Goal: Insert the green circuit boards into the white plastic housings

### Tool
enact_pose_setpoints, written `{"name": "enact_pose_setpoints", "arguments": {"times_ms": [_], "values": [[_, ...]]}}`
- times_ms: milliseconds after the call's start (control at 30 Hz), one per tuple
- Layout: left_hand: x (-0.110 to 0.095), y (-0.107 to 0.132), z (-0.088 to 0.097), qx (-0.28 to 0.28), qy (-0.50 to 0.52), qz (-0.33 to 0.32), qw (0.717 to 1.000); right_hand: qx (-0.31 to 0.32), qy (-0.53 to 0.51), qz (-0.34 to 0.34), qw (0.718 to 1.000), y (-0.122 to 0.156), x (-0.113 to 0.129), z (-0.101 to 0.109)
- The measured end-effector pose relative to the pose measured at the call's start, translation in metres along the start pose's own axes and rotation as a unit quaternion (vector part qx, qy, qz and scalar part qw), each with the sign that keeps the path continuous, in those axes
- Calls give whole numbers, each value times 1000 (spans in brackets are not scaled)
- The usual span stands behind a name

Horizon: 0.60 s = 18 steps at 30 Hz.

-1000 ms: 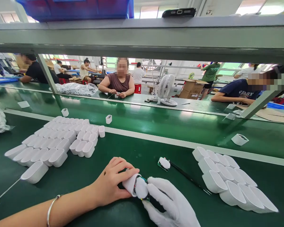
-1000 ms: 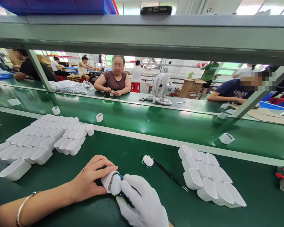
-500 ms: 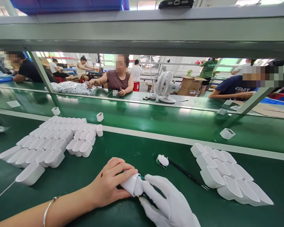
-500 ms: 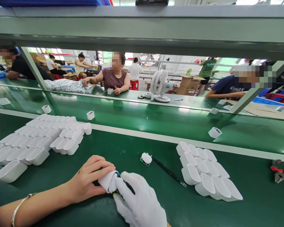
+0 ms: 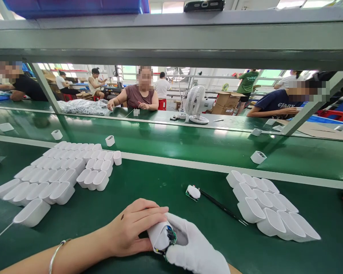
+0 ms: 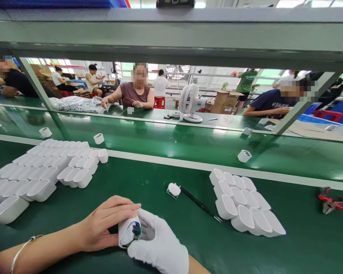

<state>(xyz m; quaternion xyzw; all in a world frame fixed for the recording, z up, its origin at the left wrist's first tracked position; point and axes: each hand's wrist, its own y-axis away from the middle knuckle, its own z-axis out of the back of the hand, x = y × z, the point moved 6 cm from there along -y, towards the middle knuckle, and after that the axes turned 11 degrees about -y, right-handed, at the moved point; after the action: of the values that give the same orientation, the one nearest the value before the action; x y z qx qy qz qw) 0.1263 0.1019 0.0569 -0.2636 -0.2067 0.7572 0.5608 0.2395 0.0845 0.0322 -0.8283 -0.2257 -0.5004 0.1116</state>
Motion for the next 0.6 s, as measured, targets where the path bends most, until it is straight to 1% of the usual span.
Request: {"name": "enact_pose_setpoints", "arguments": {"times_ms": [67, 200, 367, 433, 533, 600], "values": [[-1, 0, -1, 11, 0, -6, 1000, 13, -18, -2, 1000, -3, 1, -5], [-2, -1, -1, 19, -4, -4, 1000, -4, -34, 0, 999, -4, 0, -4], [2, -3, -5, 45, 16, 40, 998, -55, -10, -4, 998, -5, -5, 2], [3, -3, -7, 54, 29, 40, 997, -83, 3, -5, 997, -5, -6, 5], [2, -3, -9, 73, 22, 22, 997, -99, 69, 2, 993, -2, -6, 11], [-1, -3, -11, 90, 13, 1, 996, -78, 143, 18, 986, 1, -3, 13]]}}
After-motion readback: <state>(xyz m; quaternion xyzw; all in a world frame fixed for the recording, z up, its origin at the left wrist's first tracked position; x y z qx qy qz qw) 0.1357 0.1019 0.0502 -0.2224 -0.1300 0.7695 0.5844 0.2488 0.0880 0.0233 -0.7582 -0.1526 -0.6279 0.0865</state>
